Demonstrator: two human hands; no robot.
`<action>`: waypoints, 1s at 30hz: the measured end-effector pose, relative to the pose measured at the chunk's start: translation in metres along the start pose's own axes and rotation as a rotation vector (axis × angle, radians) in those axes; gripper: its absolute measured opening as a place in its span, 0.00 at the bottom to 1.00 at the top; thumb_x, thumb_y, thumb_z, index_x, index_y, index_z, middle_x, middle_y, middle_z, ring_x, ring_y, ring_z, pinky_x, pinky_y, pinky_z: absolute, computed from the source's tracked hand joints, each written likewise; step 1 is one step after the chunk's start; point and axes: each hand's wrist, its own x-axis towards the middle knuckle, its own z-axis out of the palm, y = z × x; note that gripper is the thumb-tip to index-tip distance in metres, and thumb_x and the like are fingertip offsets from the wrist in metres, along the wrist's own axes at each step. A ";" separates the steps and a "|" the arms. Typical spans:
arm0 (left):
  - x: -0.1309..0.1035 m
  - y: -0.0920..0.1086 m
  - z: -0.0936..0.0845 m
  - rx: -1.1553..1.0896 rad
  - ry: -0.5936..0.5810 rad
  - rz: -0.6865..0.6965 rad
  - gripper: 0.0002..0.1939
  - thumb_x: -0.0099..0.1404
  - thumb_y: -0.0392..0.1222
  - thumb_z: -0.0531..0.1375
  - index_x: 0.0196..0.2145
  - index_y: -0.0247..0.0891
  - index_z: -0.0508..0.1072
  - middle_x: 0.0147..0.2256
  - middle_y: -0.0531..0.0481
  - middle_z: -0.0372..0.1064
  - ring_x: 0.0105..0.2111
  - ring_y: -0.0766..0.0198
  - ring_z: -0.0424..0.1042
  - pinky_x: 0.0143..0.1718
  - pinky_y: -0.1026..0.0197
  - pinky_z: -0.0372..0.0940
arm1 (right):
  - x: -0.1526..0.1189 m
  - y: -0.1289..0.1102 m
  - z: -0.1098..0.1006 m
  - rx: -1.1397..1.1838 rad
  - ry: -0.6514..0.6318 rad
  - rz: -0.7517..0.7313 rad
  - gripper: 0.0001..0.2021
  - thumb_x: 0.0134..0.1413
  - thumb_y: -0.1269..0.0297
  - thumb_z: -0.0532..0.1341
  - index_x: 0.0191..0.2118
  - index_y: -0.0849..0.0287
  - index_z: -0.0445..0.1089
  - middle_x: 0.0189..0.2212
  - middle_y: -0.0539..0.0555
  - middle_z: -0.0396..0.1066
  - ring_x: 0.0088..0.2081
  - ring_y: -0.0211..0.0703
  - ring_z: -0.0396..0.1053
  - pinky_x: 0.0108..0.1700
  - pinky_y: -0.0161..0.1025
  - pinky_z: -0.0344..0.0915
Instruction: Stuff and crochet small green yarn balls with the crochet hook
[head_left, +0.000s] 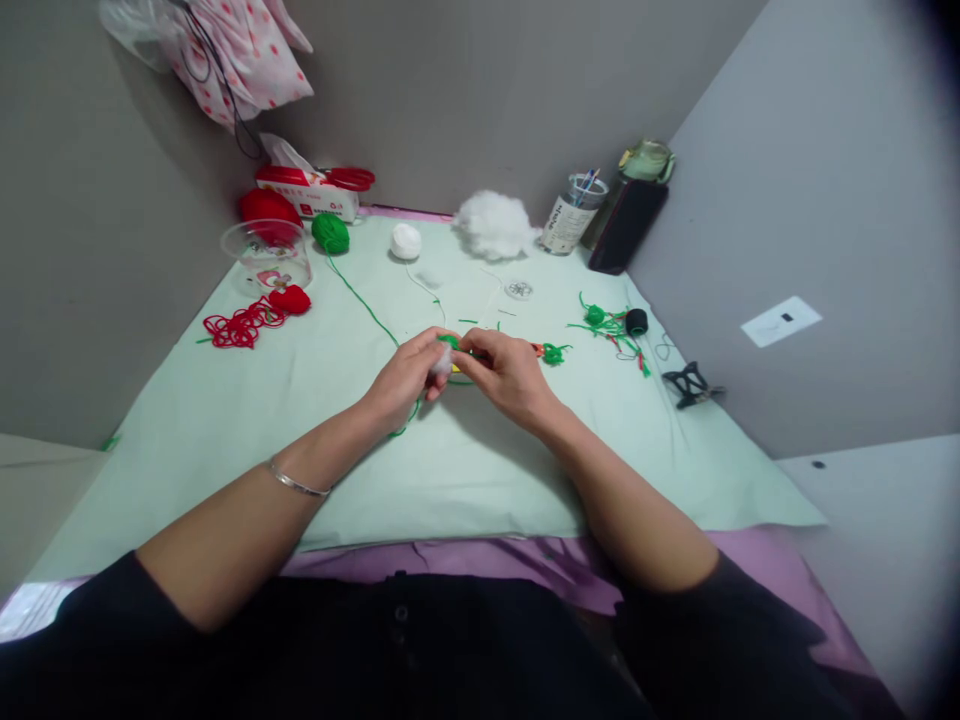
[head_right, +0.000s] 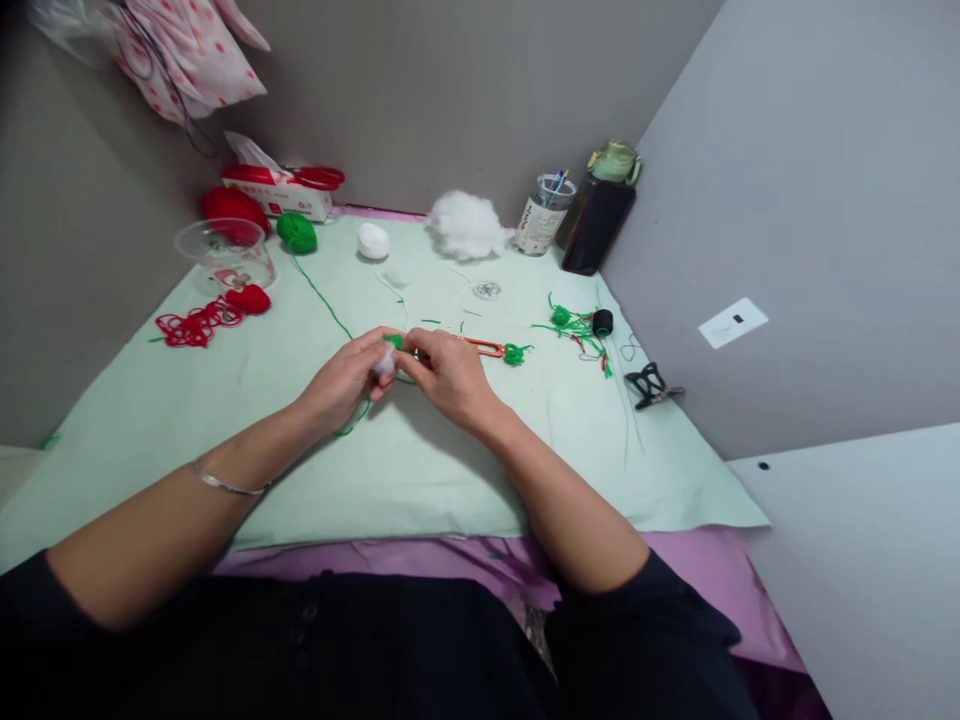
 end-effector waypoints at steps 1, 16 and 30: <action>0.000 -0.001 0.000 -0.001 -0.005 -0.004 0.08 0.67 0.42 0.57 0.41 0.39 0.71 0.20 0.57 0.61 0.17 0.69 0.58 0.18 0.67 0.52 | 0.000 0.000 0.001 0.018 0.003 0.025 0.13 0.60 0.62 0.61 0.25 0.56 0.61 0.21 0.45 0.59 0.26 0.36 0.54 0.33 0.37 0.50; -0.003 0.006 -0.005 0.039 -0.109 0.054 0.10 0.67 0.46 0.60 0.40 0.37 0.71 0.25 0.55 0.69 0.19 0.69 0.68 0.23 0.65 0.65 | 0.003 0.003 -0.007 0.400 -0.083 0.120 0.15 0.62 0.55 0.59 0.27 0.57 0.63 0.22 0.46 0.58 0.27 0.36 0.53 0.31 0.37 0.50; 0.003 -0.001 0.001 -0.045 -0.041 -0.057 0.03 0.62 0.38 0.56 0.32 0.38 0.70 0.23 0.53 0.69 0.21 0.66 0.70 0.25 0.65 0.68 | -0.005 -0.007 0.010 -0.208 0.012 0.034 0.06 0.58 0.64 0.62 0.31 0.55 0.64 0.22 0.48 0.67 0.26 0.40 0.58 0.31 0.38 0.45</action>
